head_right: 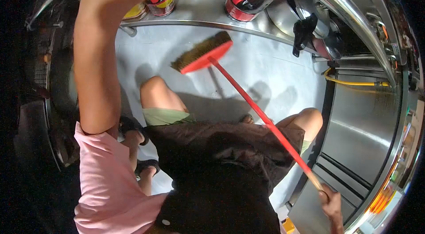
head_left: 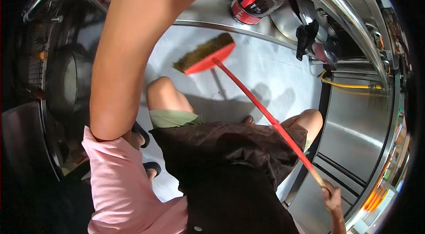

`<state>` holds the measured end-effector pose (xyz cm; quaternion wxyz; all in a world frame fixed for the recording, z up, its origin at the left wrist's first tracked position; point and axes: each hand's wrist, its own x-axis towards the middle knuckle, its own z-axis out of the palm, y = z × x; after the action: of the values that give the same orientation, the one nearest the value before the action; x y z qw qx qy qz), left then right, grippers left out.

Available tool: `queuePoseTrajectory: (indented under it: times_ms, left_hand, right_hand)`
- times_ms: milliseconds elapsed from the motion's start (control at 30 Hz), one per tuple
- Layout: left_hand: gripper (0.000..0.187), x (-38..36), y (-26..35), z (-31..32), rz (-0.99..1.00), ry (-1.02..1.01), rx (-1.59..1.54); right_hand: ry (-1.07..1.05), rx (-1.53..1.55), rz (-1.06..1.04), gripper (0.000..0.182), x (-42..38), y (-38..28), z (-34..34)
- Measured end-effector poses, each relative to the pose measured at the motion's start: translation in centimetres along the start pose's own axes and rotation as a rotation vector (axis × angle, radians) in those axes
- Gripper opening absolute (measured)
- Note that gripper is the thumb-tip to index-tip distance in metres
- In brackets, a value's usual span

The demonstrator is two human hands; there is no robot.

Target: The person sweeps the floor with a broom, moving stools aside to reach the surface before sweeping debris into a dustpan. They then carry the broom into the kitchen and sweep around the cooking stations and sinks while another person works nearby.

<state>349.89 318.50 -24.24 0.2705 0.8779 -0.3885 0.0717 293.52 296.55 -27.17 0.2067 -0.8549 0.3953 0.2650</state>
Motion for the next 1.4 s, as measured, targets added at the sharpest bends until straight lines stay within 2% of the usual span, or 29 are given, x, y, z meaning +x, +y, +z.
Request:
queuePoseTrajectory:
  times_ms: [133, 200, 267, 300, 333, 367, 433, 533, 600, 667, 700, 767, 833, 933, 1067, 1133, 1167, 1233, 1267, 1333, 1367, 1400]
  left_hand:
    - [0.042, 0.2, -1.2, 1.9, 0.117, 0.212, 0.098]
    - [0.041, -0.3, -0.1, 2.0, 0.066, 0.235, 0.101]
    - [0.04, -0.3, -0.4, 1.1, 0.08, 0.165, -0.016]
    - [0.04, 0.1, -1.2, 1.4, 0.14, 0.196, -0.042]
    - [0.04, 0.4, -1.9, 1.7, 0.201, 0.224, -0.065]
    - [0.04, 1.2, -3.3, 3.8, 0.298, 0.342, -0.027]
    - [0.034, 2.0, -3.9, 4.9, 0.34, 0.421, 0.057]
    - [0.016, 0.6, -2.2, 3.7, 0.157, 0.31, 0.195]
    - [0.022, 1.1, -2.5, 3.9, 0.169, 0.357, 0.169]
    - [0.02, 1.7, -2.6, 4.4, 0.204, 0.43, 0.148]
    - [0.017, 2.2, -2.5, 4.4, 0.228, 0.485, 0.141]
    - [0.017, 2.2, -1.6, 3.7, 0.087, 0.393, 0.187]
    - [0.018, 2.4, -0.9, 3.4, 0.032, 0.371, 0.152]
    - [0.022, 2.8, -0.5, 3.0, -0.045, 0.372, 0.15]
    - [0.025, 3.2, 0.2, 2.2, -0.114, 0.343, 0.178]
    - [0.026, 3.2, 0.5, 2.3, -0.146, 0.344, 0.147]
    - [0.024, 3.3, 1.3, 1.3, -0.18, 0.28, 0.148]
    - [0.015, 3.0, 2.8, -0.2, -0.202, 0.233, 0.057]
    - [0.013, 2.7, 3.2, -0.5, -0.178, 0.246, 0.006]
    - [0.017, 1.3, 3.8, -1.2, -0.124, 0.277, -0.087]
    - [0.018, 0.4, 5.2, -2.2, -0.265, 0.216, -0.235]
    - [0.02, -1.3, 7.4, -3.7, -0.406, 0.149, -0.382]
  right_hand:
    - [0.031, -0.029, -0.023, 0.028, -2.1, 1.8, -0.5]
    - [0.011, -0.064, -0.015, 0.028, 1.8, -0.4, 1.2]
    - [0.033, -0.053, -0.106, 0.024, 6.3, -2.8, 3.3]
    - [0.043, -0.002, -0.23, 0.024, 8.7, -3.3, 4.5]
    - [0.021, 0.009, -0.202, 0.024, 10.3, -5.7, 4.8]
    - [0.029, 0.068, -0.236, 0.024, 11.8, -7.0, 5.3]
    - [0.098, 0.084, -0.38, 0.03, 14.1, -8.8, 5.5]
    - [0.079, -0.014, -0.409, 0.036, 16.5, -8.2, 4.0]
    - [0.034, -0.009, -0.35, 0.039, 16.3, -7.1, 2.1]
    - [-0.028, -0.063, -0.251, 0.038, 14.6, -6.7, -1.1]
    - [-0.085, -0.113, -0.18, 0.037, 13.3, -5.9, -3.1]
    - [-0.151, -0.172, -0.08, 0.034, 9.9, -3.7, -6.8]
    - [-0.173, -0.191, -0.033, 0.03, 5.2, -1.7, -9.9]
    - [-0.232, -0.236, 0.1, 0.025, -1.1, -2.3, -15.6]
    - [-0.138, -0.194, 0.084, 0.02, -8.6, -2.1, -21.7]
    - [-0.14, -0.241, 0.072, 0.022, -9.1, -2.3, -22.0]
    - [-0.208, -0.248, 0.176, 0.032, -8.0, -3.6, -21.8]
    - [-0.263, -0.167, 0.257, 0.037, -5.5, -5.1, -19.7]
    - [-0.224, -0.155, 0.186, 0.037, -4.1, -5.8, -18.0]
    - [-0.202, -0.073, 0.196, 0.031, -0.8, -8.0, -15.4]
    - [-0.151, 0.026, 0.163, 0.032, -0.2, -10.1, -15.0]
    - [-0.207, 0.064, 0.145, 0.034, 1.2, -9.7, -12.8]
